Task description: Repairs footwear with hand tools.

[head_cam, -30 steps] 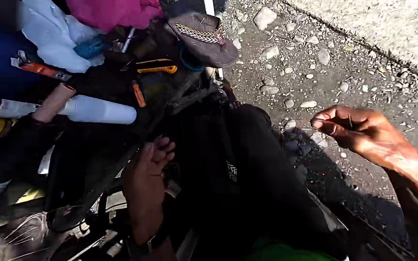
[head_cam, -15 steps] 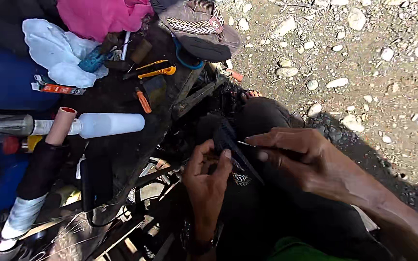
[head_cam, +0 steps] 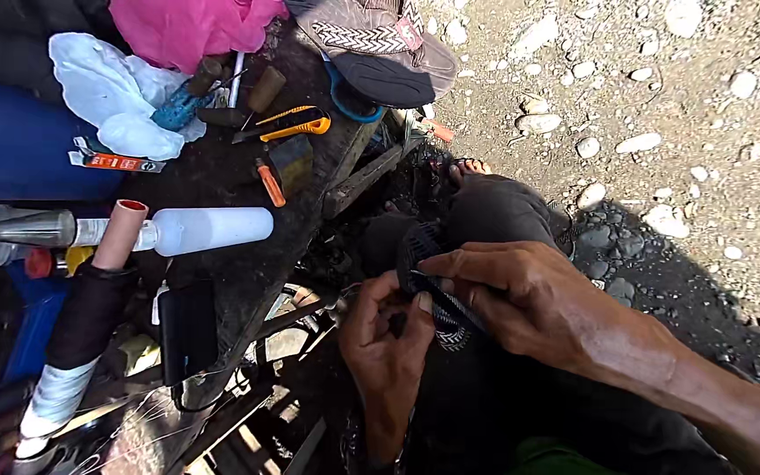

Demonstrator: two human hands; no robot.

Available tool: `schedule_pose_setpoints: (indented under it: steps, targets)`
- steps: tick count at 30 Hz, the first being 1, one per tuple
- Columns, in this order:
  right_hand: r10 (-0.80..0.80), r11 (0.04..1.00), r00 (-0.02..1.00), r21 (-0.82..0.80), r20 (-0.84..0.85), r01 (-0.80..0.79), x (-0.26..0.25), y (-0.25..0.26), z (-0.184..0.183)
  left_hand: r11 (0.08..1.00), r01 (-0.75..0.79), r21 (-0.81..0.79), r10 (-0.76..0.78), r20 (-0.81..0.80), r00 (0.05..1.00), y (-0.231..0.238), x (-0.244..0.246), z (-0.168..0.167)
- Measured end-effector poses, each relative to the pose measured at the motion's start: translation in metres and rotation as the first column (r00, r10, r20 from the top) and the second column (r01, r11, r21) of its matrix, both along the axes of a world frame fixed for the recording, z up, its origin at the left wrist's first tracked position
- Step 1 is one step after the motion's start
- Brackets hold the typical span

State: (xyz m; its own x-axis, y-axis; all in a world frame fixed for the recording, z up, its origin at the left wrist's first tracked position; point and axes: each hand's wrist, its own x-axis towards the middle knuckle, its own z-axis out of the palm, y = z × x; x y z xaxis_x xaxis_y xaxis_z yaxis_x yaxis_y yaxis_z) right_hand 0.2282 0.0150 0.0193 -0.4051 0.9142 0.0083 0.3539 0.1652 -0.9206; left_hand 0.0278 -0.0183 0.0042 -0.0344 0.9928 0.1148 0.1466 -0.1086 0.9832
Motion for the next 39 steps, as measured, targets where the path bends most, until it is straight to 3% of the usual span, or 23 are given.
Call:
schedule_pose_setpoints:
  steps: [9,15,22,28,30,33,35,39]
  targets:
    - [0.093,0.994,0.996,-0.062,-0.007,-0.094,0.012,0.012,0.006,1.000,-0.013,0.002,0.013,-0.001,1.000,-0.003,0.004,0.000]
    - [0.224,0.975,0.964,-0.044,0.144,-0.220,0.026,0.034,0.027,1.000,-0.011,0.027,0.012,-0.046,0.999,-0.002,0.013,0.002]
    - [0.415,0.909,0.839,-0.112,0.351,-0.402,0.034,0.069,0.056,0.994,-0.044,0.098,0.051,-0.076,0.996,0.003,0.033,0.001]
    - [0.429,0.901,0.847,-0.091,0.314,-0.423,0.032,0.072,0.049,0.995,-0.052,0.089,0.057,-0.063,0.996,0.004,0.033,-0.002]
    - [0.414,0.907,0.866,-0.050,0.279,-0.417,0.039,0.069,0.042,0.999,0.024,0.021,-0.024,-0.009,1.000,0.005,0.022,0.003]
    - [0.358,0.921,0.877,0.030,0.319,-0.387,0.047,0.058,0.035,0.949,0.229,-0.214,-0.192,0.181,0.964,0.019,-0.004,0.020]
    - [0.292,0.936,0.887,0.083,0.358,-0.342,0.044,0.049,0.034,0.884,0.290,-0.368,-0.188,0.288,0.939,0.031,-0.012,0.029]
    - [0.213,0.945,0.938,0.185,0.274,-0.268,0.036,0.038,0.024,0.780,0.306,-0.546,-0.183,0.268,0.946,0.049,-0.015,0.047]
